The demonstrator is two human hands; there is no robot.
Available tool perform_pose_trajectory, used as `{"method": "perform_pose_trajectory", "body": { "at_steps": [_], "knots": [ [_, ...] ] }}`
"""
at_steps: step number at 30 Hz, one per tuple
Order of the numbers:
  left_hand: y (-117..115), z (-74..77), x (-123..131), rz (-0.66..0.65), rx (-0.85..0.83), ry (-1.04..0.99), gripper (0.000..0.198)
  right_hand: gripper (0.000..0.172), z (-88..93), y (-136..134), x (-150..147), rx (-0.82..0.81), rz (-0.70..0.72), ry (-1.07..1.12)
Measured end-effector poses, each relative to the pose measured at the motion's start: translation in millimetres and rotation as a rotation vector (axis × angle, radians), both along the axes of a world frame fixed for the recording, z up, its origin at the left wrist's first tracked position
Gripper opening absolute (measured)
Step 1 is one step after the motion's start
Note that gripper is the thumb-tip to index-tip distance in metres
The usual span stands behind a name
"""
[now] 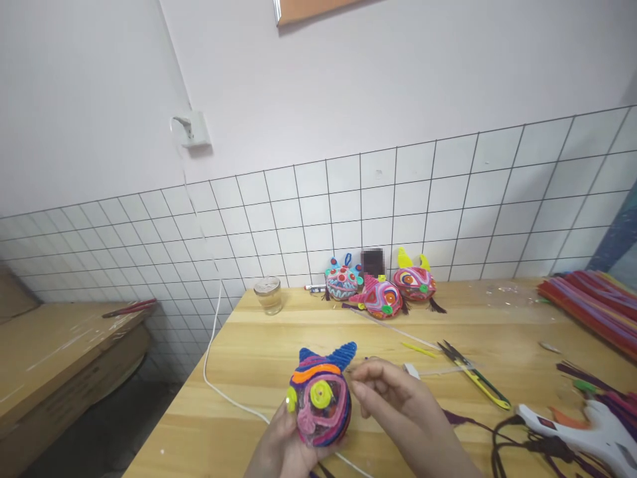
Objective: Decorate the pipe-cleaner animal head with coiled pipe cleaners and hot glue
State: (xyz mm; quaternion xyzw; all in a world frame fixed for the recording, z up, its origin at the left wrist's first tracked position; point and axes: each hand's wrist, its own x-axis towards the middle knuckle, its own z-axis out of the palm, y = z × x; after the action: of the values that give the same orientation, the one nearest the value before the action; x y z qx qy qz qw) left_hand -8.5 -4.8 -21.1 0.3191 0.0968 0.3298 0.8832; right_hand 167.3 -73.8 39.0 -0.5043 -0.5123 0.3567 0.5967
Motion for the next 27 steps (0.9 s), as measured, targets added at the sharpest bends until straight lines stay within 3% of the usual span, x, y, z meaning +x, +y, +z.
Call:
{"method": "perform_pose_trajectory", "body": {
  "at_steps": [5,8,16,20,23,25,27],
  "knots": [
    [-1.5,3.0,-0.5,-0.006,0.001,0.028,0.026,0.042,8.2,-6.6,1.8,-0.028,-0.048,0.056],
    [-1.5,3.4,-0.8,-0.003,-0.001,0.028,0.029,0.046,6.7,-7.7,0.9,-0.036,-0.026,0.002],
    [0.8,3.5,-0.6,0.021,-0.014,-0.046,0.035,0.022,6.8,-5.3,3.4,0.011,-0.051,-0.237],
    [3.1,5.2,2.9,0.135,-0.043,-0.082,0.028,0.025,2.4,-7.3,0.0,-0.186,-0.018,-0.212],
    [5.6,5.2,4.1,0.252,-0.038,-0.042,0.024,0.032,-3.9,-7.3,-3.7,-0.336,0.130,-0.245],
    [5.9,6.1,4.7,0.307,-0.016,-0.019,0.021,0.029,-7.6,-5.5,-3.4,-0.264,0.178,-0.407],
    [4.4,8.6,5.9,0.335,0.009,0.008,0.024,0.016,-10.7,-2.7,-1.0,-0.082,0.169,-0.628]
  ]
}}
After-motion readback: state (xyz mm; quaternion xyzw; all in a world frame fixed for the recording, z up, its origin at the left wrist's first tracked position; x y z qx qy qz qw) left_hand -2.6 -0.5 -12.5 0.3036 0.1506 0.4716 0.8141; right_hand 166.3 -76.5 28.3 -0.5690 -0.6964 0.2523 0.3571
